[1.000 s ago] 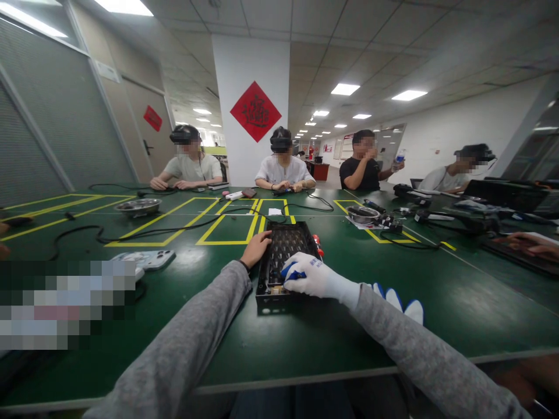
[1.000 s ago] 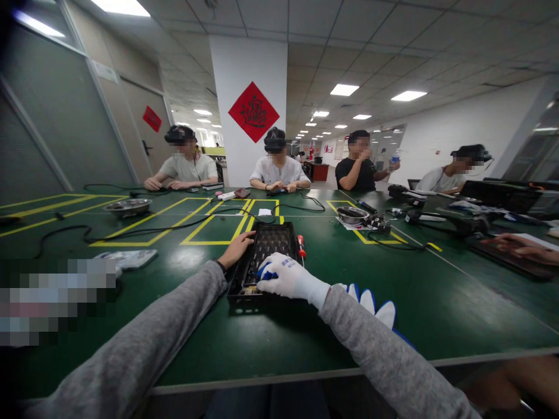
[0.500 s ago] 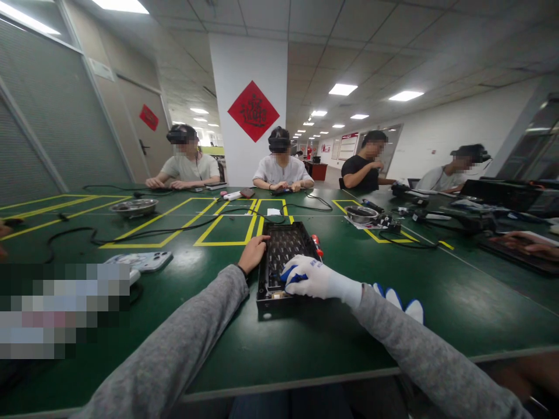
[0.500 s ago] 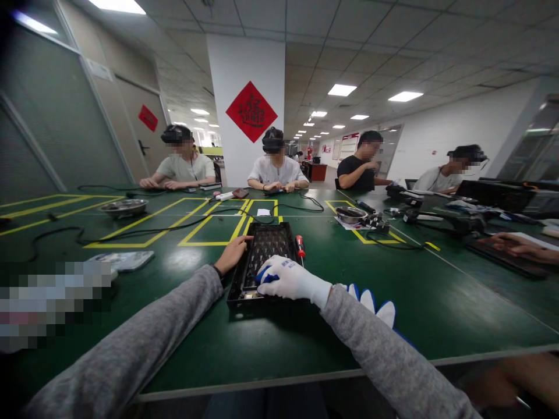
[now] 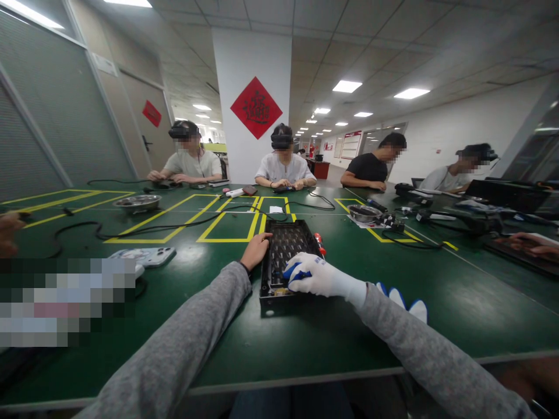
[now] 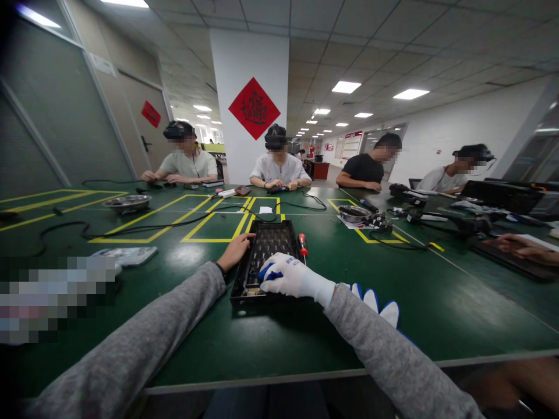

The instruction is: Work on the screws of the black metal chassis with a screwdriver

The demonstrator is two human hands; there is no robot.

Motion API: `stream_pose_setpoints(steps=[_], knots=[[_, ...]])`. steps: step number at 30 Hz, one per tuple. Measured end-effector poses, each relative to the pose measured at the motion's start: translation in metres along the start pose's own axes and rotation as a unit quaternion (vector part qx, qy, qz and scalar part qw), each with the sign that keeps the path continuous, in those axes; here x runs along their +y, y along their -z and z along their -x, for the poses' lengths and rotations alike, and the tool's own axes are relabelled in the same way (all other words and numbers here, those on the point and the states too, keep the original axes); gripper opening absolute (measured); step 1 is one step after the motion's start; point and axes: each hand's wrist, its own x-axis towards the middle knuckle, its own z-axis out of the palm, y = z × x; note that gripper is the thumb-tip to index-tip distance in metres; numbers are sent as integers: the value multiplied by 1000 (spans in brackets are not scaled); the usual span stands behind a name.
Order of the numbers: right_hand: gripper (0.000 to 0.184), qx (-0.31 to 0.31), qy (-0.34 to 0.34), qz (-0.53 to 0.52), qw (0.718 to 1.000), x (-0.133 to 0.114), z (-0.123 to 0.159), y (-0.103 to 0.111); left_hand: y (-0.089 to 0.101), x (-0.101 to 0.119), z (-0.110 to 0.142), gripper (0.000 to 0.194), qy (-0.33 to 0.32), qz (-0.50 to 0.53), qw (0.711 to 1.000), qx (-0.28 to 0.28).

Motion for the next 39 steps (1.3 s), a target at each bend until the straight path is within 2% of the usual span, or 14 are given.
stream_pose_setpoints(steps=[39], knots=[[14,1,-16,21,1000,-2,0,0,1,-2,-2,37,-15,-9,1000,2]])
